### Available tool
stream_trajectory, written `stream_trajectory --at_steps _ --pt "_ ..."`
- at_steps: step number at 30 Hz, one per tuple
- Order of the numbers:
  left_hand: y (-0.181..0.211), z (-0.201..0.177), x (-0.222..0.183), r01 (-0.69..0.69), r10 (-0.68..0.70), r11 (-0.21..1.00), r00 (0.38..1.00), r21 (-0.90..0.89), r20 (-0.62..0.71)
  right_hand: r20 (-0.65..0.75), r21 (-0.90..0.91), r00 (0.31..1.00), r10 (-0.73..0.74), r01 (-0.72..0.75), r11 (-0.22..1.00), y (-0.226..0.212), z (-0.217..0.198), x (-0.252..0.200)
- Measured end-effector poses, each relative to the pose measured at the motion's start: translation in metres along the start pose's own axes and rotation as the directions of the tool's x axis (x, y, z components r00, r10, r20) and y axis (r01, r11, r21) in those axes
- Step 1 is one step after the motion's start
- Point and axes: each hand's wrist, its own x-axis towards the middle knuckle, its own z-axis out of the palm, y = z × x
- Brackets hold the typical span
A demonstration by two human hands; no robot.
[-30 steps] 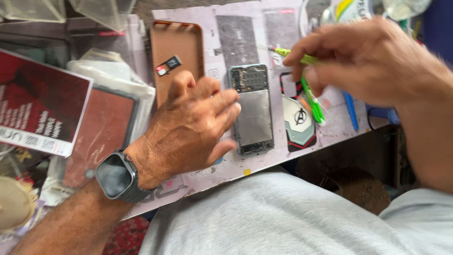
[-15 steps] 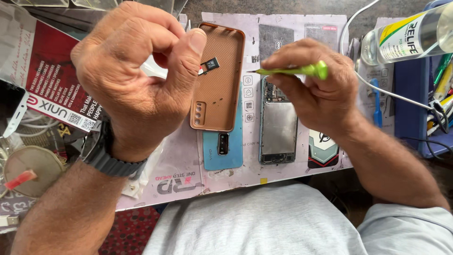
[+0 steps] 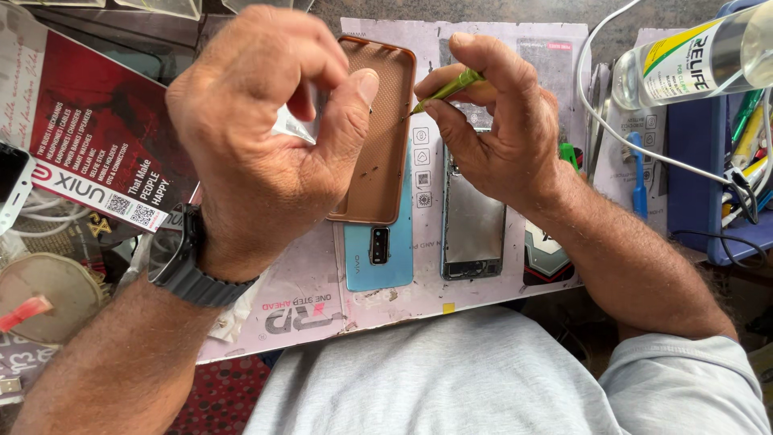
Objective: The person uses a green screwdriver to remove multiple small screws from the internal frame of a disassembled smartphone. The person carefully places each removed screw into a compartment of a brown plastic tray. The smartphone chassis remains open on the workbench throughout the process.
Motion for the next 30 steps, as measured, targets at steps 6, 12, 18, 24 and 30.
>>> stream_trajectory --at_steps 6,12,18,24,30 --pt "0.002 0.005 0.0 0.031 -0.055 0.985 0.989 0.17 0.138 0.009 0.038 1.0 0.016 -0.016 0.999 0.006 0.001 -0.003" --pt "0.002 0.018 -0.008 0.127 -0.209 0.951 0.937 0.283 0.281 -0.027 0.191 0.999 0.035 -0.029 0.981 -0.003 -0.004 -0.001" --pt "-0.001 0.028 -0.012 0.068 -0.158 0.973 0.893 0.219 0.422 -0.065 0.354 0.998 0.008 0.016 0.935 -0.019 -0.018 -0.001" --pt "-0.002 0.027 -0.008 0.268 -0.216 0.962 0.873 -0.06 0.438 -0.131 0.363 0.991 -0.024 0.07 0.929 -0.022 -0.024 -0.006" --pt "-0.002 0.029 -0.008 0.354 -0.233 0.912 0.864 -0.208 0.447 -0.17 0.381 0.985 -0.014 0.079 0.921 -0.016 -0.023 -0.014"
